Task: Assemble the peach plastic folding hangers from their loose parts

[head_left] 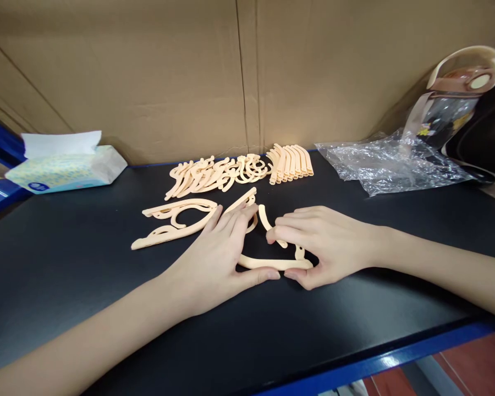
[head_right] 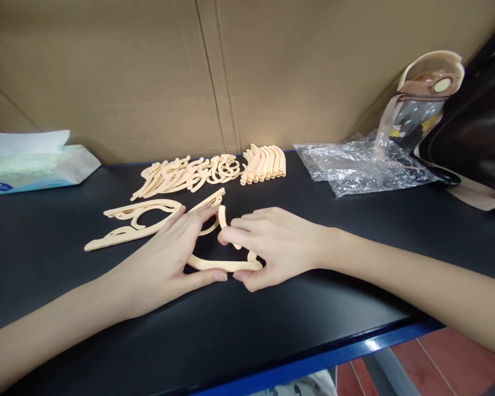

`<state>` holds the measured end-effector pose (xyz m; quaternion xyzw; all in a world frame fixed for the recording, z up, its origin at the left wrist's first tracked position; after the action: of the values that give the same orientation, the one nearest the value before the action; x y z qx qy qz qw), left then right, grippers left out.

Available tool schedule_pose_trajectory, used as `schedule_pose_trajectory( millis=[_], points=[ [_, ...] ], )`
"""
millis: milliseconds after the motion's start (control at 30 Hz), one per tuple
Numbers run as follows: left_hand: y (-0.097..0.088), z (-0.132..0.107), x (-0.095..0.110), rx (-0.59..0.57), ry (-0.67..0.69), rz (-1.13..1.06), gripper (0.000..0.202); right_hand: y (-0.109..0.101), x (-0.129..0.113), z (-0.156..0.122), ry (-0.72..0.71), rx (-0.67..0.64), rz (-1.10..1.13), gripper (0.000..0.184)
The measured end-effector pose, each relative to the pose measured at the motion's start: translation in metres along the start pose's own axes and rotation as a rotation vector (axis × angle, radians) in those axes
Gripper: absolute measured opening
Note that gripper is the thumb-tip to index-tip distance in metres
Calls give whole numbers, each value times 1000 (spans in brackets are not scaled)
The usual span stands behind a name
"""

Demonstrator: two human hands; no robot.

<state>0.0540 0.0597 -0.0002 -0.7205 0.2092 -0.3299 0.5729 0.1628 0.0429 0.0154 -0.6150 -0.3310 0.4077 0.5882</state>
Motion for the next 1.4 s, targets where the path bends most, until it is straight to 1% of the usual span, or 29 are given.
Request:
schedule_pose_trajectory(
  millis=[133,400,700,867,1200,1400],
  points=[
    [1,1,-2,-3,-19,-26,93,1,-1,1,-13,0,-18,32],
    [-1,-1,1,7,25,-7,79,1,-6,1,-43,30,-66,32],
    [-1,-1,2,-4,21,17,76,0,-6,2,-44,30,-66,36],
    [-2,-1,2,-1,29,33,75,2,-6,2,-33,-2,-88,35],
    [-2,-1,6,-2,70,84,65,1,-4,0,-48,27,-86,30],
    [-3,-1,6,1,67,63,66,2,-2,-1,-39,5,-63,28]
  ],
)
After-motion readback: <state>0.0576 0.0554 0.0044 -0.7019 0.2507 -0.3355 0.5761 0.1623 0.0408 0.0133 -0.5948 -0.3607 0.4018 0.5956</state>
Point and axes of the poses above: each hand's wrist, its own z-axis towards the middle knuckle, its own y-axis out of the palm, x = y × z, the point moved 8 cm from there along z, towards the middle knuckle, and after that the axes turned 13 degrees about -x, right-handed, at the moved point
